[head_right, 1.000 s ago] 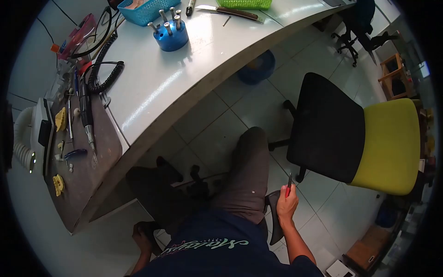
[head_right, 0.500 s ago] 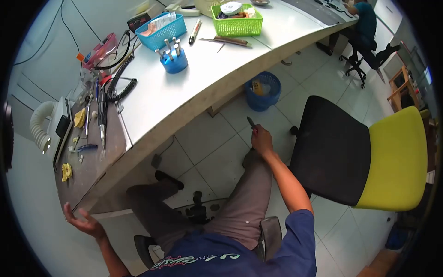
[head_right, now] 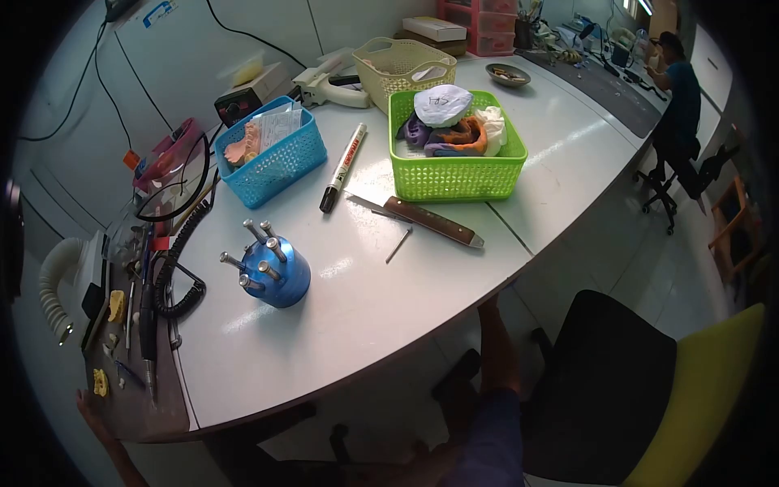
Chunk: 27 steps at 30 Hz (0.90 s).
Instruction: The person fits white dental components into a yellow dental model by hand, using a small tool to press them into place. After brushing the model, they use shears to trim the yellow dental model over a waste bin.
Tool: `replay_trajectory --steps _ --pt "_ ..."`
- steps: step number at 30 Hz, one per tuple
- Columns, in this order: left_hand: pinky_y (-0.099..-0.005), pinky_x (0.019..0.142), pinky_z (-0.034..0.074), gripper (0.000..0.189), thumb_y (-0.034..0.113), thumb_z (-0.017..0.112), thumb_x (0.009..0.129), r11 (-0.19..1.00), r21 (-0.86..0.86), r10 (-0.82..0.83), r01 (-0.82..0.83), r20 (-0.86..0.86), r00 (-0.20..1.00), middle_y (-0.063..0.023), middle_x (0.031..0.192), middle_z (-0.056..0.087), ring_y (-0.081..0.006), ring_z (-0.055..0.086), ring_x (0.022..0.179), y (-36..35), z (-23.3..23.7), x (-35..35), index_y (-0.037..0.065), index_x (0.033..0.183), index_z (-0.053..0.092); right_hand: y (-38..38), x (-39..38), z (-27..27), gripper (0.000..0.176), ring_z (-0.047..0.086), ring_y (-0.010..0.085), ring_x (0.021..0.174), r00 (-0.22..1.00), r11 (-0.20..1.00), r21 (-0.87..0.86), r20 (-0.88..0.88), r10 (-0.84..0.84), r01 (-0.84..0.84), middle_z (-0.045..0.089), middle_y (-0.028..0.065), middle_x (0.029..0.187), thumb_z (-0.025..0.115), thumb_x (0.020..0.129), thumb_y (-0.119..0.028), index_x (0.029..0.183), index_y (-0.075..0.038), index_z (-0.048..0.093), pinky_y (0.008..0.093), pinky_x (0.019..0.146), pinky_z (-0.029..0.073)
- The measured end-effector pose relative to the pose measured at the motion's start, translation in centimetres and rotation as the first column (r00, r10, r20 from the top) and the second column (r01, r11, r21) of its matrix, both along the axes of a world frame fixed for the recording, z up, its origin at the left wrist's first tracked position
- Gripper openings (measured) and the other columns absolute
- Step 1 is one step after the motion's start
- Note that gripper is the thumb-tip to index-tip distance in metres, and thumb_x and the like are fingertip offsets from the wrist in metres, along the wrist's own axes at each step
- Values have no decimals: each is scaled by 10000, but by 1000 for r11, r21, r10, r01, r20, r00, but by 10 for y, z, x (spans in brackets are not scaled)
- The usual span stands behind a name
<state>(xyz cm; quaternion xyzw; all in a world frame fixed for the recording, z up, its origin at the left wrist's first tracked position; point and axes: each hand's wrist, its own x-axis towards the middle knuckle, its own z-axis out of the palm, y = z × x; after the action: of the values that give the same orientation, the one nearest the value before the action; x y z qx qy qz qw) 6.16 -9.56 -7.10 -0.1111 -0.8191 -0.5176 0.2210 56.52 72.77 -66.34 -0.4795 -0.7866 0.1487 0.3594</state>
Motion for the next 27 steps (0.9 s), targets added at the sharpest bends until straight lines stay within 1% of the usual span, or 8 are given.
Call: replay_trajectory --steps 4,9,13,15,18,22,25,27 --pt "-378 1152 259 696 537 300 1043 990 -54 127 -132 -77 989 -176 1493 407 -261 362 1404 -2 -1 -9 30 1519 305 -37 13 26 674 431 366 1347 946 903 -341 275 -171 262 468 203 1441 593 945 -430 1470 -68 376 472 1031 450" --pt "-383 1132 284 654 509 344 1045 943 -255 187 -216 -132 973 -197 1400 493 -278 431 1348 -5 0 -7 2 1455 401 -59 22 26 663 437 358 1338 870 794 -425 425 -250 435 464 201 1439 564 959 -439 1473 -68 371 469 1032 452" --pt "-384 1116 316 616 482 377 1043 952 -210 211 -224 -84 974 -190 1362 538 -289 475 1318 35 10 22 11 1438 417 -77 31 27 654 441 352 1331 836 762 -432 488 -252 482 461 199 1438 542 971 -446 1476 -69 367 466 1032 454" --pt "-389 1108 333 583 456 377 1046 927 -261 264 -268 -53 963 -203 1392 521 -290 481 1323 74 25 51 28 1438 422 -85 32 32 650 443 348 1327 838 774 -435 500 -218 460 459 198 1437 530 977 -450 1477 -69 365 465 1032 455" --pt "-362 1087 379 430 283 420 1047 925 -269 246 -269 -115 962 -180 1328 582 -257 553 1248 87 26 59 19 1383 465 -105 17 31 645 446 343 1322 856 801 -455 501 -131 389 456 197 1436 514 986 -455 1479 -69 362 463 1033 456" --pt "-387 1061 411 385 198 458 1009 928 -322 147 -187 -146 978 -186 1287 600 -288 576 1210 96 28 68 14 1345 497 -151 -11 32 638 450 337 1315 893 797 -526 449 -36 296 453 196 1435 491 998 -462 1482 -69 358 461 1033 458" --pt "-414 1046 413 401 191 491 986 910 -391 76 -137 -168 983 -198 1258 603 -325 575 1185 108 33 69 1 1339 501 -211 -35 -6 633 454 332 1310 935 764 -626 343 94 153 450 195 1434 474 1006 -468 1484 -69 355 459 1034 459" --pt "-428 1037 413 419 197 506 976 893 -440 22 -99 -177 984 -203 1238 605 -342 574 1169 101 34 72 -5 1342 502 -254 -46 -71 631 456 329 1306 952 705 -709 212 221 -6 449 194 1433 463 1012 -471 1485 -69 353 458 1034 460"
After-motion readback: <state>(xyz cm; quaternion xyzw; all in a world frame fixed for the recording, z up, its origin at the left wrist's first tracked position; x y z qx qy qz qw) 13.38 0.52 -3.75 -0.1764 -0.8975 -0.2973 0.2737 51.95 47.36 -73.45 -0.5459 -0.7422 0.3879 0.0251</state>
